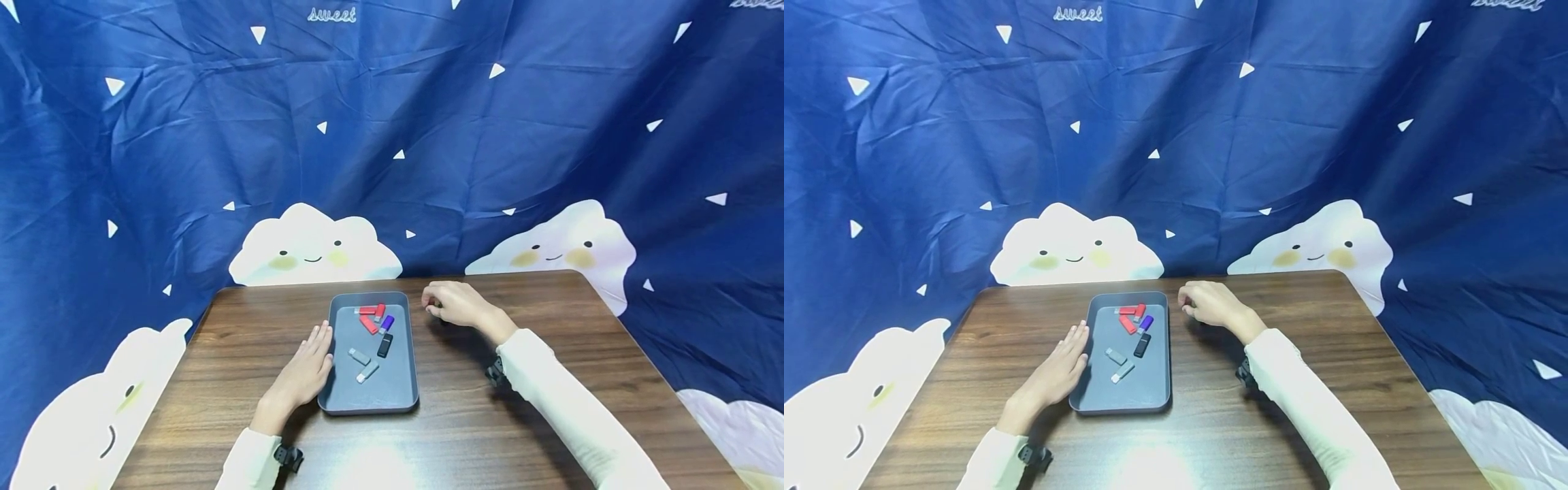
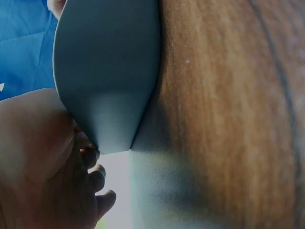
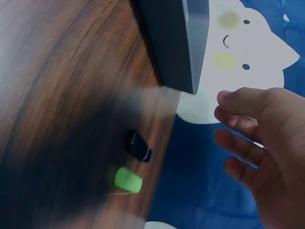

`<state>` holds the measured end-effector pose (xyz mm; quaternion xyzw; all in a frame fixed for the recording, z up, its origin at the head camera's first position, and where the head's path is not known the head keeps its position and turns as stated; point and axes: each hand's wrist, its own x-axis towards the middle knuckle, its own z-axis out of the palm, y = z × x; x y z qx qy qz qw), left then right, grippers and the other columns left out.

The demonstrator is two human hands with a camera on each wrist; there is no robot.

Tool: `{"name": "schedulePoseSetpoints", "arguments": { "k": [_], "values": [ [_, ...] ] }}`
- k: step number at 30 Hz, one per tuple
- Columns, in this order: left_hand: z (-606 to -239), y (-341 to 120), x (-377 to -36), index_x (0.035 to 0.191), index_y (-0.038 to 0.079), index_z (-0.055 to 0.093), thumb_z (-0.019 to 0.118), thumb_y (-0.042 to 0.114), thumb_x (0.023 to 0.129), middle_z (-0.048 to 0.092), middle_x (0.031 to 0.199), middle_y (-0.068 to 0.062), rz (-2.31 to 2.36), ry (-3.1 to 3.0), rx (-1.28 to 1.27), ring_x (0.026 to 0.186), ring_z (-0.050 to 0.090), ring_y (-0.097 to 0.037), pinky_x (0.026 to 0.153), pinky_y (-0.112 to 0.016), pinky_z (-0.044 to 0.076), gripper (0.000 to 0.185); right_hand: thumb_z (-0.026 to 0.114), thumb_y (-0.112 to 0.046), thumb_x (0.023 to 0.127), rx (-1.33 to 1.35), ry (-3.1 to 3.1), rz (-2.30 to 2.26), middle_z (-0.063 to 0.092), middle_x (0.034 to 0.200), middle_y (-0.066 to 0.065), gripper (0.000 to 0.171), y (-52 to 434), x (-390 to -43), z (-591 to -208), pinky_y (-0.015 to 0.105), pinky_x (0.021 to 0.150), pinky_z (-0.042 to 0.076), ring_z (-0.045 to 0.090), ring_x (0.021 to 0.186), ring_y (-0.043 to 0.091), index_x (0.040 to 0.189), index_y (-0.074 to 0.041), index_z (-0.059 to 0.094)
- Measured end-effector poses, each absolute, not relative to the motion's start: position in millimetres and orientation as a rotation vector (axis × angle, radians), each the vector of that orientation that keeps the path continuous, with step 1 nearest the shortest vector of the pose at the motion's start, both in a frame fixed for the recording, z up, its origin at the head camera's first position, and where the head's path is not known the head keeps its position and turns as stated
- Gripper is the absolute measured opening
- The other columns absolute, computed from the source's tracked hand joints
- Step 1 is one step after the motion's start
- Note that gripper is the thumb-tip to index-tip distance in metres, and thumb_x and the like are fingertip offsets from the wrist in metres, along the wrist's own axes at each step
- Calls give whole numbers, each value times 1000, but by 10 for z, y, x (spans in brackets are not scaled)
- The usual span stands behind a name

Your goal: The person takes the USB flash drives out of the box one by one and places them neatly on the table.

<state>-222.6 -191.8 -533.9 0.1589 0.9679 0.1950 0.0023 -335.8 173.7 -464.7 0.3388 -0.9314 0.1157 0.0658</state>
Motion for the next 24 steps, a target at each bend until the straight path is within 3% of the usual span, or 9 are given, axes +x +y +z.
{"name": "schedulePoseSetpoints", "arguments": {
  "k": [14,24],
  "values": [
    [-5325,-1923,-2213,165,-7,27,43,18,113,21,176,-23,631,3043,499,164,21,-43,131,-63,25,60,77,-19,95,1144,-2768,302,73,102,-6,7,1374,-3351,-4493,37,79,59,67,88,13,102,-20,76],
    [-5331,-1908,-2219,165,-7,26,43,18,113,21,176,-23,627,3045,508,164,21,-43,132,-63,25,60,77,-17,94,1189,-2777,234,69,96,-7,8,1243,-3362,-4454,35,75,58,65,86,12,102,-20,76]
  ]
}}
